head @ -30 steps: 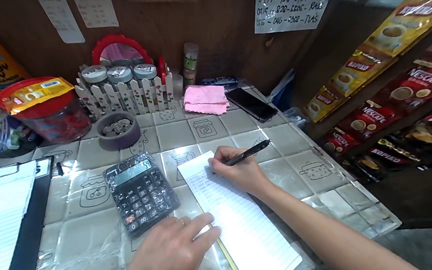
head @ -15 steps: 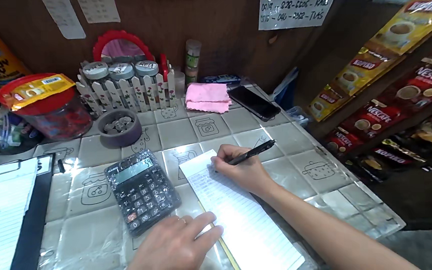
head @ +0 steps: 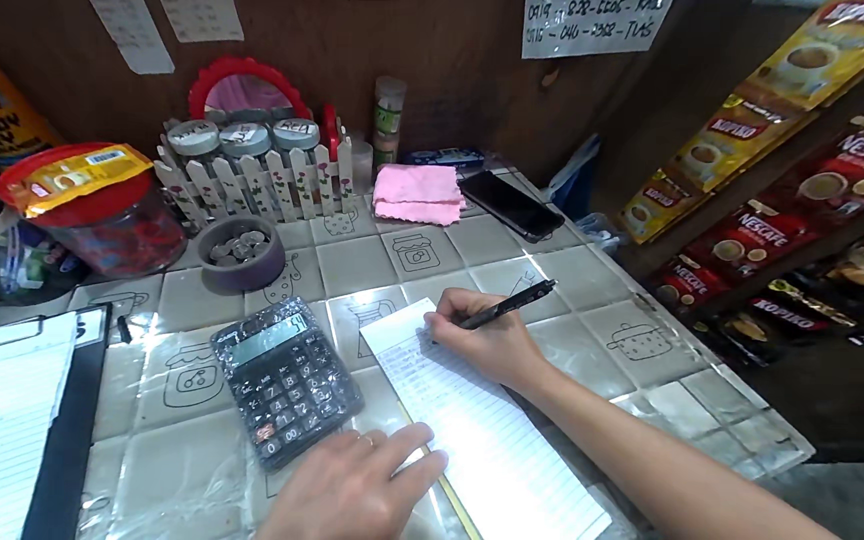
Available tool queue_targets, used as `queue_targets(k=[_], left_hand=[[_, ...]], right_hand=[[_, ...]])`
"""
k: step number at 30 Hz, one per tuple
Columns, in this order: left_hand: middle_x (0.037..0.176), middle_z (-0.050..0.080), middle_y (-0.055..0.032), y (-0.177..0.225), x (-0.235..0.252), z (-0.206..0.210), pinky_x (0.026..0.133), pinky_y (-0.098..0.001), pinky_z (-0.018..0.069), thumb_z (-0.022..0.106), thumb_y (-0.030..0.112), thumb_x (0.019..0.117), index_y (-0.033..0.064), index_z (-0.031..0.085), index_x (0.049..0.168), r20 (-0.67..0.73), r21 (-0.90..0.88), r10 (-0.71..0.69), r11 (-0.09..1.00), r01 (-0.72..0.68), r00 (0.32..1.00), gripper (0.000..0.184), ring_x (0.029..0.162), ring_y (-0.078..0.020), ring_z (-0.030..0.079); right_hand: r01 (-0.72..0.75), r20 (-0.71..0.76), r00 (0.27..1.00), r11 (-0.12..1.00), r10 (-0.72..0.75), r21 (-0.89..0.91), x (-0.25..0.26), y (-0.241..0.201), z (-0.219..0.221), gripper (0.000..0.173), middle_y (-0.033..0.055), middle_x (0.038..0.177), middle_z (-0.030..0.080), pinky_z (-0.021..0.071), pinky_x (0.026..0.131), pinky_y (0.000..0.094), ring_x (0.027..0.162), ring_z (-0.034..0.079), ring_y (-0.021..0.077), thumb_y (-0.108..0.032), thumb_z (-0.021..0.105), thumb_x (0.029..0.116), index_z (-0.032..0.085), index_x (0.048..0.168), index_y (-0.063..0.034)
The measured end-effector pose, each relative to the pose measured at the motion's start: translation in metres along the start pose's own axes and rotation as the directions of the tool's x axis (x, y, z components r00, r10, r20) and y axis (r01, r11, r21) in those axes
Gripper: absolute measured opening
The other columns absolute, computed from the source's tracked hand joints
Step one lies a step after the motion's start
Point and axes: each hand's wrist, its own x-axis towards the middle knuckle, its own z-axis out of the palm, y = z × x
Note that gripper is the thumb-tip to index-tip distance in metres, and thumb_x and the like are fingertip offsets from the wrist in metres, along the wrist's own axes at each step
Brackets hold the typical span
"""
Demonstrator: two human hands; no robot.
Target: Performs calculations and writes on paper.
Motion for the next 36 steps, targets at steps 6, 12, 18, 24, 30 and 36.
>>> queue_targets(k=[6,12,18,24,30,36], left_hand=[[0.13,0.069,-0.0006,0.0003,0.0004,0.0002,0.062,-0.0336,0.0556,0.052,0.016,0.1017,0.0241,0.071,0.125,-0.008,-0.002,-0.002,1.0,0.002,1.0,0.031,0.077,-0.0186,0.07],[0.13,0.069,-0.0007,-0.0004,0.0004,0.0005,0.062,-0.033,0.0553,0.052,0.016,0.1018,0.0242,0.071,0.125,-0.01,-0.001,0.005,1.0,-0.005,1.0,0.031,0.078,-0.0183,0.07],[0.129,0.069,-0.0005,-0.0006,0.0006,-0.0001,0.061,-0.0332,0.055,0.052,0.017,0.1019,0.0245,0.071,0.125,-0.011,0.004,0.003,1.0,-0.003,1.0,0.031,0.076,-0.0179,0.069],[0.13,0.069,-0.0002,-0.0002,0.0001,-0.0003,0.061,-0.0327,0.054,0.052,0.017,0.102,0.0246,0.071,0.125,-0.008,0.003,0.0,1.0,0.0,1.0,0.031,0.075,-0.0177,0.068],[0.131,0.069,0.0004,0.0007,0.0001,-0.0013,0.061,-0.033,0.0538,0.051,0.018,0.1024,0.0252,0.07,0.126,0.008,0.011,-0.004,1.0,0.004,1.0,0.031,0.075,-0.0177,0.068],[0.131,0.069,-0.0001,0.0012,-0.0004,-0.0008,0.063,-0.0339,0.0554,0.052,0.018,0.1021,0.0252,0.07,0.126,0.004,0.003,-0.008,1.0,0.008,1.0,0.031,0.078,-0.0183,0.07]], right_hand=[[-0.026,0.005,1.0,1.0,0.026,-0.001,-0.0001,-0.0002,-0.0005,0.022,-0.0057,0.059,0.052,0.0356,0.046,0.0195,0.051,0.048,0.0025,-0.016,0.063,0.0944,0.06,0.072,-0.0132],[-0.021,-0.002,1.0,1.0,0.021,-0.008,0.0001,0.0011,-0.0005,0.022,-0.0054,0.059,0.052,0.0358,0.046,0.0201,0.051,0.048,0.0029,-0.017,0.064,0.0944,0.061,0.073,-0.0129],[-0.03,-0.009,1.0,0.999,0.03,-0.013,0.0,-0.001,-0.0006,0.022,-0.0057,0.059,0.052,0.0359,0.047,0.0191,0.052,0.048,0.0022,-0.015,0.064,0.094,0.061,0.072,-0.0128],[-0.049,0.001,0.999,0.998,0.049,0.029,0.0009,0.0007,-0.0007,0.025,-0.0053,0.057,0.05,0.0337,0.046,0.0196,0.051,0.047,0.0027,-0.015,0.064,0.0933,0.058,0.069,-0.0132],[-0.068,-0.002,0.998,0.997,0.068,0.029,0.0014,0.0007,-0.0012,0.024,-0.0053,0.057,0.052,0.0358,0.045,0.0194,0.05,0.049,0.0027,-0.015,0.064,0.0934,0.06,0.07,-0.0132],[-0.055,-0.009,0.998,0.989,0.057,0.14,0.0007,0.0028,-0.0052,0.023,-0.0059,0.06,0.052,0.0374,0.048,0.0188,0.052,0.048,0.0027,-0.015,0.061,0.0954,0.058,0.073,-0.0139]])
